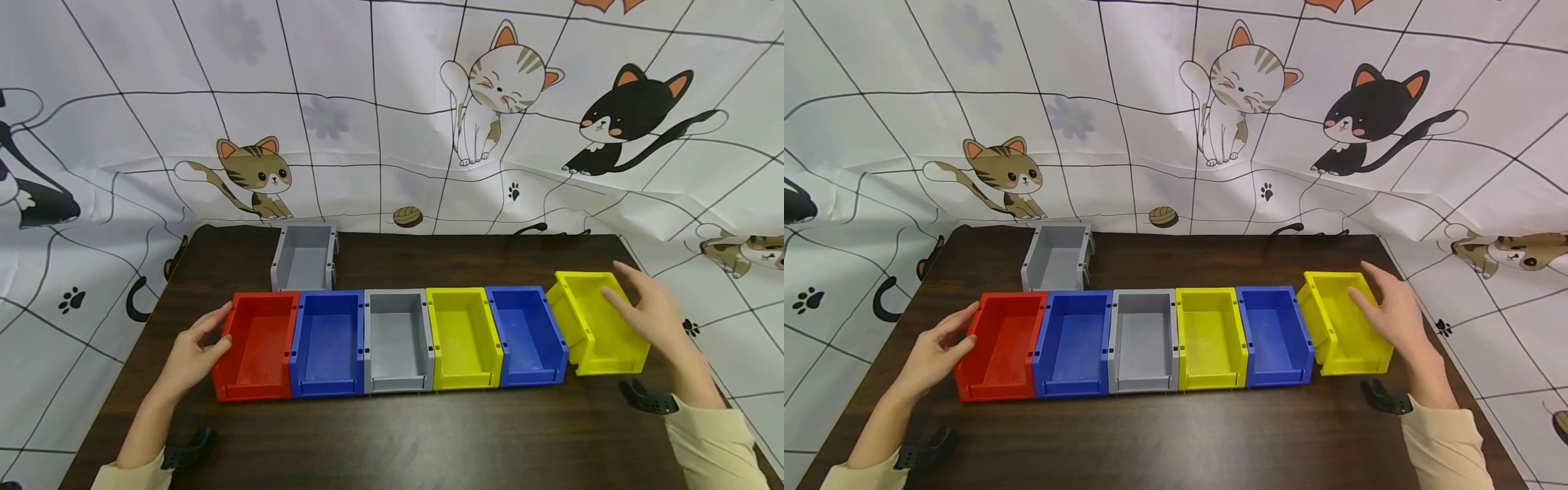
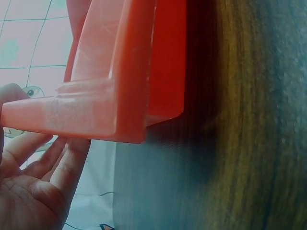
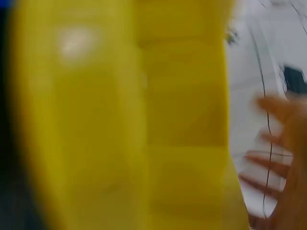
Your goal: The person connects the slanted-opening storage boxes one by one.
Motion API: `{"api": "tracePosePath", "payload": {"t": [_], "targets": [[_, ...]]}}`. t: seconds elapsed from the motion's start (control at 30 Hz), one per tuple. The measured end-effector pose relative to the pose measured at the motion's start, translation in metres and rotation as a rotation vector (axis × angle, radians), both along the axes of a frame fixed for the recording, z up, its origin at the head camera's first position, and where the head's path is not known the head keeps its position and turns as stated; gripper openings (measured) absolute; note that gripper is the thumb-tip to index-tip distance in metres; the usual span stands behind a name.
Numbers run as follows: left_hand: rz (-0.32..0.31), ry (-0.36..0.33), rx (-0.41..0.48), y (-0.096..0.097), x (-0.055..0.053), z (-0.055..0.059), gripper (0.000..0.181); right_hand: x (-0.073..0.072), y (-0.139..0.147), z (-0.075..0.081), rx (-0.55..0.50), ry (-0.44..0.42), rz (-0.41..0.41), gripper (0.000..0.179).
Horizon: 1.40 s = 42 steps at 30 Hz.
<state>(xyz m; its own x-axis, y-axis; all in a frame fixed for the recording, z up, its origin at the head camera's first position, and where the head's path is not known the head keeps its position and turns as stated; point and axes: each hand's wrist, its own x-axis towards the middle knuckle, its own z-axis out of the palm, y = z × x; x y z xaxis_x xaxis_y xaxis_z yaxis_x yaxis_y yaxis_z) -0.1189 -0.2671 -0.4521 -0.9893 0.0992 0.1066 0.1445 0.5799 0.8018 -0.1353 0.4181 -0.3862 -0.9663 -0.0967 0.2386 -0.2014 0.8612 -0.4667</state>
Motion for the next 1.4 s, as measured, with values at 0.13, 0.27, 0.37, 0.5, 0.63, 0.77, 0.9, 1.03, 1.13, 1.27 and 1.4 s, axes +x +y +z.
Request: {"api": "tracePosePath", "payload": {"t": [0.13, 0.27, 0.37, 0.5, 0.63, 0.77, 0.9, 1.03, 1.13, 1.27, 1.4], "targets": [[0.001, 0.006, -0.003, 0.000, 0.000, -0.001, 0.054, 0.002, -0.018, -0.008, 0.081, 0.090, 0.150, 0.053], [0.007, 0.007, -0.008, 0.000, -0.001, -0.002, 0.054, 0.003, -0.026, -0.015, 0.160, 0.041, 0.166, 0.049], [0.008, 0.006, -0.013, 0.000, -0.001, -0.002, 0.054, 0.004, -0.028, -0.017, 0.202, 0.004, 0.157, 0.049], [0.005, -0.004, -0.004, -0.001, -0.001, -0.002, 0.054, 0.004, -0.031, -0.021, 0.248, -0.042, 0.156, 0.051], [0.001, -0.017, 0.005, -0.001, -0.001, -0.002, 0.055, 0.003, -0.035, -0.027, 0.267, -0.065, 0.162, 0.051], [0.006, -0.018, 0.000, 0.000, 0.000, -0.002, 0.054, 0.003, -0.037, -0.033, 0.261, -0.068, 0.159, 0.051], [0.010, -0.012, 0.000, 0.000, 0.001, -0.003, 0.053, 0.004, -0.037, -0.040, 0.265, -0.063, 0.163, 0.051], [0.013, -0.009, 0.005, -0.001, 0.001, -0.003, 0.053, 0.004, -0.038, -0.047, 0.281, -0.053, 0.165, 0.051], [0.019, -0.005, -0.001, -0.002, 0.001, -0.003, 0.054, 0.005, -0.039, -0.051, 0.288, -0.045, 0.157, 0.051], [0.017, 0.011, 0.011, -0.002, 0.001, -0.003, 0.054, 0.005, -0.040, -0.054, 0.305, -0.042, 0.152, 0.051], [0.010, 0.024, 0.024, 0.000, 0.000, -0.003, 0.053, 0.006, -0.040, -0.055, 0.318, -0.050, 0.149, 0.051]]}}
